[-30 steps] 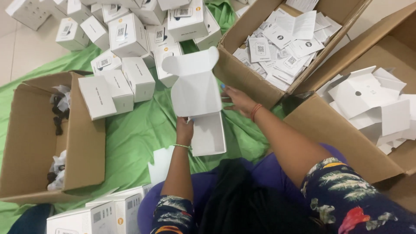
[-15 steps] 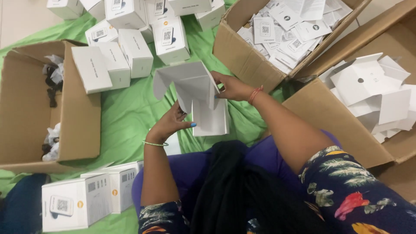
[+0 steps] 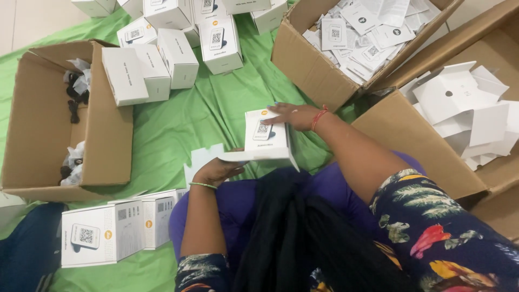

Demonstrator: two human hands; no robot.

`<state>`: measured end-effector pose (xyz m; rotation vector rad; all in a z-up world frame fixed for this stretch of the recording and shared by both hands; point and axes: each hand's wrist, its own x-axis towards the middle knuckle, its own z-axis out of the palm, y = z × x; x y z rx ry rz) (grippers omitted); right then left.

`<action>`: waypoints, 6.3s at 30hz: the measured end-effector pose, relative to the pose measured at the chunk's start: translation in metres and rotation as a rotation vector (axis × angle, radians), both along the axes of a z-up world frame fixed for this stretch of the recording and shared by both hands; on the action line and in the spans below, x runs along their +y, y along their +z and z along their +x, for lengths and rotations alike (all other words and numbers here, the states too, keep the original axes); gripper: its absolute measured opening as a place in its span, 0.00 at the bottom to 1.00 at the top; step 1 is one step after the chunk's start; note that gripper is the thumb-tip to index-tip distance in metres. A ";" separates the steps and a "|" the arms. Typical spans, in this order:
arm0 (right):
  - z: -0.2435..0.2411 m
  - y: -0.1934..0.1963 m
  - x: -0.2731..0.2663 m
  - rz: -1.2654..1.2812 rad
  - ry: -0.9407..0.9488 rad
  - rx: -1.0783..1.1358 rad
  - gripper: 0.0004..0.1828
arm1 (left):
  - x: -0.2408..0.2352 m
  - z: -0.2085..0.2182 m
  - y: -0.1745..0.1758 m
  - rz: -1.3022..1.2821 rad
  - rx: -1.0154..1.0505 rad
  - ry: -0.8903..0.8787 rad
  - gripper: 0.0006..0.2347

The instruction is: The person sits on a green sheet and repeatedly opens small white boxes, inserts a white paper insert, and closes the boxes. The person places the closed boxes into a stack and occasionally reaches into a larger cardboard box to retrieve more inserts.

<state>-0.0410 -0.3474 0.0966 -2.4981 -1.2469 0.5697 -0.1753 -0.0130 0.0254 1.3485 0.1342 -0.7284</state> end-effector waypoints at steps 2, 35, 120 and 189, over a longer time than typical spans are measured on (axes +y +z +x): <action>0.001 -0.004 0.002 -0.059 -0.005 -0.015 0.58 | 0.021 0.009 -0.020 0.488 0.045 -0.106 0.19; 0.016 0.040 0.015 0.580 -0.413 0.700 0.36 | -0.043 0.050 0.070 0.583 -0.740 0.405 0.21; 0.008 0.084 0.069 0.360 -0.146 -0.323 0.52 | -0.025 0.093 0.078 0.259 -0.691 0.312 0.41; 0.020 -0.073 0.022 0.305 -0.734 0.303 0.43 | -0.148 0.034 -0.063 -0.238 0.354 0.777 0.29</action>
